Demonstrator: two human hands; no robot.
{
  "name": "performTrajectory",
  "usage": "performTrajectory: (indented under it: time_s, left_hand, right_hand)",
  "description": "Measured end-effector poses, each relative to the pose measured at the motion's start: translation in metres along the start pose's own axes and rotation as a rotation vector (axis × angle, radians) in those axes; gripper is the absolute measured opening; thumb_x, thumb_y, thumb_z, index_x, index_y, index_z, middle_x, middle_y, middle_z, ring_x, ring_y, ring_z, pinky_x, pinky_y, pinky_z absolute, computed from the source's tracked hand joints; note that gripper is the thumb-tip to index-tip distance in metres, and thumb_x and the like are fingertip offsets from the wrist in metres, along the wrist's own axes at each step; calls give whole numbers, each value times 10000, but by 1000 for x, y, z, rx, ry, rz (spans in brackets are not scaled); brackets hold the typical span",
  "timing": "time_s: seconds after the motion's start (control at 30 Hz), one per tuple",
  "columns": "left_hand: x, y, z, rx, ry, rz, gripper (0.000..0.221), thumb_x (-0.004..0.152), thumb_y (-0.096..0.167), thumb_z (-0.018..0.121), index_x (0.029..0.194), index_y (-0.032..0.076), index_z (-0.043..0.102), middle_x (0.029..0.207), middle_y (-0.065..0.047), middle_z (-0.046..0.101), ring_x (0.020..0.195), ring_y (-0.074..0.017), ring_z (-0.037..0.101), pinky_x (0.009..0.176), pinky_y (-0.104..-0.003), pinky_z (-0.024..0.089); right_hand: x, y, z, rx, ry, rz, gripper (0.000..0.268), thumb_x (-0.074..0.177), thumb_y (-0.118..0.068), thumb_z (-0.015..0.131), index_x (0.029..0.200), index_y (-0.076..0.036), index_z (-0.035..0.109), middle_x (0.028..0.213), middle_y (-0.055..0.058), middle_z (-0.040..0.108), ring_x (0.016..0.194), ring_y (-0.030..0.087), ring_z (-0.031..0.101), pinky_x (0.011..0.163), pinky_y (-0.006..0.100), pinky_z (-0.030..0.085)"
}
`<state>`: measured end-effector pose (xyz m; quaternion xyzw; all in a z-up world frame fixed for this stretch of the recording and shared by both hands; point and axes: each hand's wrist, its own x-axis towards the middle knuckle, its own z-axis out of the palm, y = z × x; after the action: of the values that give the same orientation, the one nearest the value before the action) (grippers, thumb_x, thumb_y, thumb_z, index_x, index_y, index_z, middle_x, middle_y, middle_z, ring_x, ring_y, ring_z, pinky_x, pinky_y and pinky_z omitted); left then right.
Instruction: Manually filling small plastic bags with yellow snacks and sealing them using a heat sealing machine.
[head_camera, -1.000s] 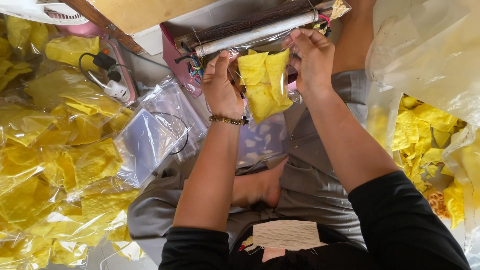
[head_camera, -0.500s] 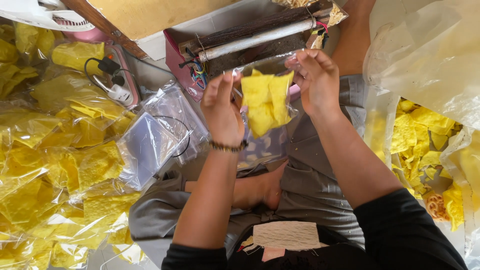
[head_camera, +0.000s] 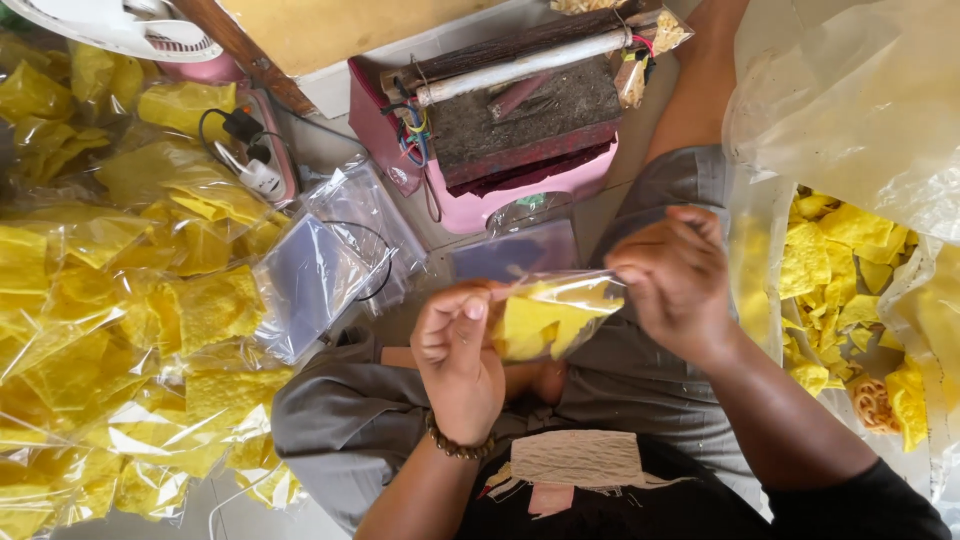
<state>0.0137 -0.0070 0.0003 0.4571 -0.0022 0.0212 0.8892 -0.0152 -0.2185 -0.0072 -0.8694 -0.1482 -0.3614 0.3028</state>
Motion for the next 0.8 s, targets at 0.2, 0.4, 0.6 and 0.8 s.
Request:
performTrajectory:
  time_s: [0.2, 0.4, 0.6, 0.8]
  left_hand:
    - [-21, 33, -14, -217, 11, 12, 145, 950, 118, 748, 1014, 3, 686, 998, -167, 755, 932, -277, 728, 899, -411, 594]
    - [-37, 88, -5, -113, -446, -98, 793, 965, 513, 842, 1501, 103, 426, 1596, -222, 444, 1428, -384, 518, 1137, -447, 484]
    - [-58, 129, -4, 141, -587, 139, 187, 1093, 171, 533, 1128, 12, 626, 1059, -147, 715, 1025, -266, 720, 978, -400, 607]
    - [-81, 141, -3, 105, -437, 164, 226, 1075, 229, 564, 968, 41, 630, 842, -127, 704, 771, -257, 697, 777, -384, 589]
  right_hand:
    - [-31, -19, -18, 529, 100, 550, 223, 1136, -202, 471, 996, -68, 583, 995, 116, 659, 999, 226, 661, 934, 346, 546]
    - [-57, -85, -7, 811, -391, 428, 889, 844, -357, 821, 1512, -49, 321, 1492, 240, 545, 1378, 348, 604, 1099, 431, 548]
    - [-33, -126, -14, 169, -227, -117, 416, 937, -343, 736, 1178, -69, 537, 1176, 59, 706, 1076, 195, 734, 911, 270, 547]
    - [-15, -138, -22, 553, -286, -254, 280, 1003, -209, 644, 1062, 23, 500, 1138, 287, 701, 1009, 416, 801, 790, 474, 705]
